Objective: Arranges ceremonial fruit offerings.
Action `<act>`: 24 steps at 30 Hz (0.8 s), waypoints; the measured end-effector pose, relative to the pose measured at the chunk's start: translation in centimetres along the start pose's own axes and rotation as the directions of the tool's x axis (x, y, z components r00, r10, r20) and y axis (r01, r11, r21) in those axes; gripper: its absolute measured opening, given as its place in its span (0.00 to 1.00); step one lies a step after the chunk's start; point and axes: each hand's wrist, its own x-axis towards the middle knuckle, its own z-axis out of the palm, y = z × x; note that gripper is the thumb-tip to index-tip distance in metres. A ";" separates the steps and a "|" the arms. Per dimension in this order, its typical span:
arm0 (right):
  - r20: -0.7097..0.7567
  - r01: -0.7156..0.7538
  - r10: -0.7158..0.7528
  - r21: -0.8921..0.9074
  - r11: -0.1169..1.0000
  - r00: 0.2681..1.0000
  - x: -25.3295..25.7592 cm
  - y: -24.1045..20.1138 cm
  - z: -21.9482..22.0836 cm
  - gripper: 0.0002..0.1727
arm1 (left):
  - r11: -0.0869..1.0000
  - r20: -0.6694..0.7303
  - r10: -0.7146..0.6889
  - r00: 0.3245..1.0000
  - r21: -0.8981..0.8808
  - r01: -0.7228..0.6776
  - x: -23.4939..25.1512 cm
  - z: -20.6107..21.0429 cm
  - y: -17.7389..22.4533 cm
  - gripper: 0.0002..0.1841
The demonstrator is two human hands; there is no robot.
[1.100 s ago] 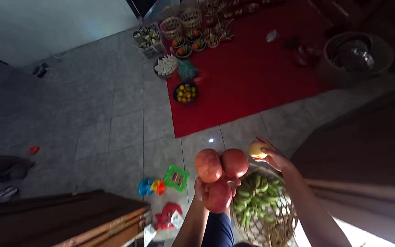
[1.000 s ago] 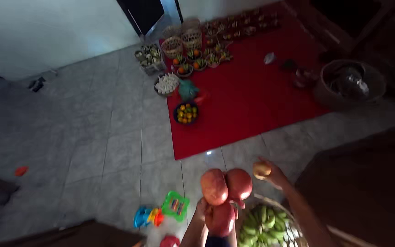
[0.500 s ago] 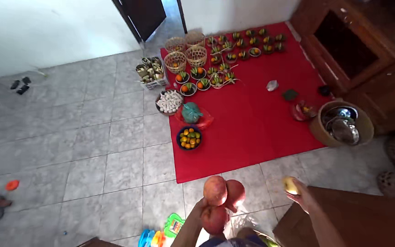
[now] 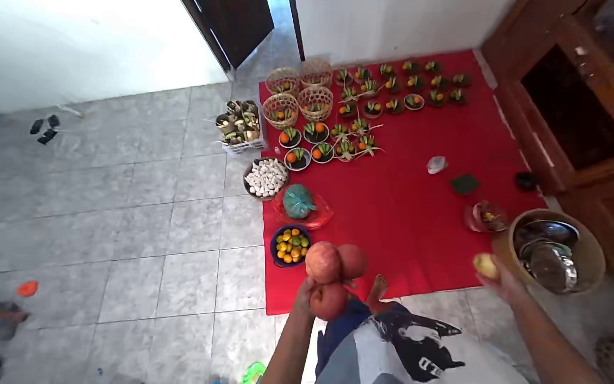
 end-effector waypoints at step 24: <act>0.690 0.511 0.061 -0.589 0.626 0.721 36.1 -48.3 52.7 0.32 | 0.883 -0.714 -0.156 0.682 0.208 0.420 53.2 -20.6 7.3 0.28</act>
